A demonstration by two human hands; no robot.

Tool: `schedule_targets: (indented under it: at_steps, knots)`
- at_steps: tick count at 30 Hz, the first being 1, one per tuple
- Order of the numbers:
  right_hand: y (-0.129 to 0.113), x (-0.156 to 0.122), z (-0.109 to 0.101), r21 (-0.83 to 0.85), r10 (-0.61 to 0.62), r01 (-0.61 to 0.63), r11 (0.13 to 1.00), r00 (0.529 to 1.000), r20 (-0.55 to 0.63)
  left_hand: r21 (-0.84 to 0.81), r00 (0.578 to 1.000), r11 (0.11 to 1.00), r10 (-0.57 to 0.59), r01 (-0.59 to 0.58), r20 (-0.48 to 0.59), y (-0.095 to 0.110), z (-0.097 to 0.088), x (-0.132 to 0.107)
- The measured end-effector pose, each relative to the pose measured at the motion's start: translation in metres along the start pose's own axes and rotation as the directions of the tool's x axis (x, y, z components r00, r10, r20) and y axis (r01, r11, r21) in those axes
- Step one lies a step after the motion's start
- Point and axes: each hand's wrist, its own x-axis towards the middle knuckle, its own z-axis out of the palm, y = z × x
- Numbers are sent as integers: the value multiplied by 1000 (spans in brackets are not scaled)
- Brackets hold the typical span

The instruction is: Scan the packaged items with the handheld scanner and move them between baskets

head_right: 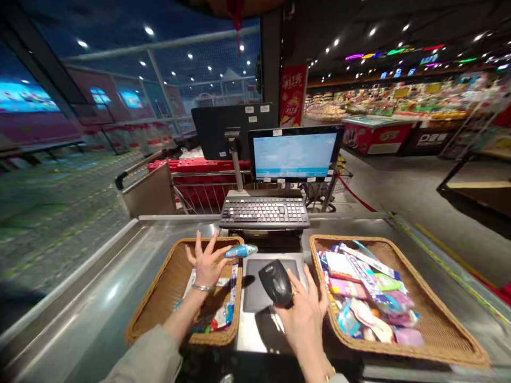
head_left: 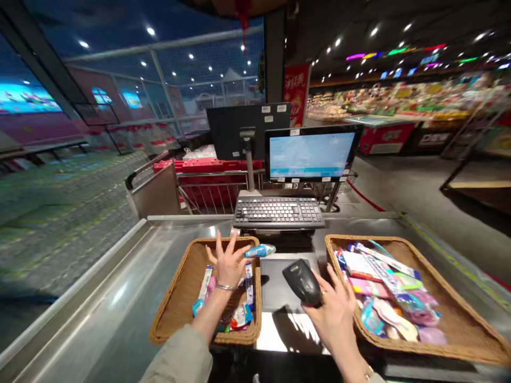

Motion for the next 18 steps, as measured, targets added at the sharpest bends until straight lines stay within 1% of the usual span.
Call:
schedule_targets:
  at_steps: [4,11,18]
  knots:
    - [2,-4,-2,10,20,-20,1000,1000,17,-26,1000,1000,8,-8,-3,12,4,0]
    - [-2,-1,-10,-17,-7,7,1000,999,-48,-70,1000,997,16,-16,-3,26,13,0]
    - [-4,-2,-14,-25,2,-3,1000,1000,-20,-111,1000,994,12,-11,6,37,20,0]
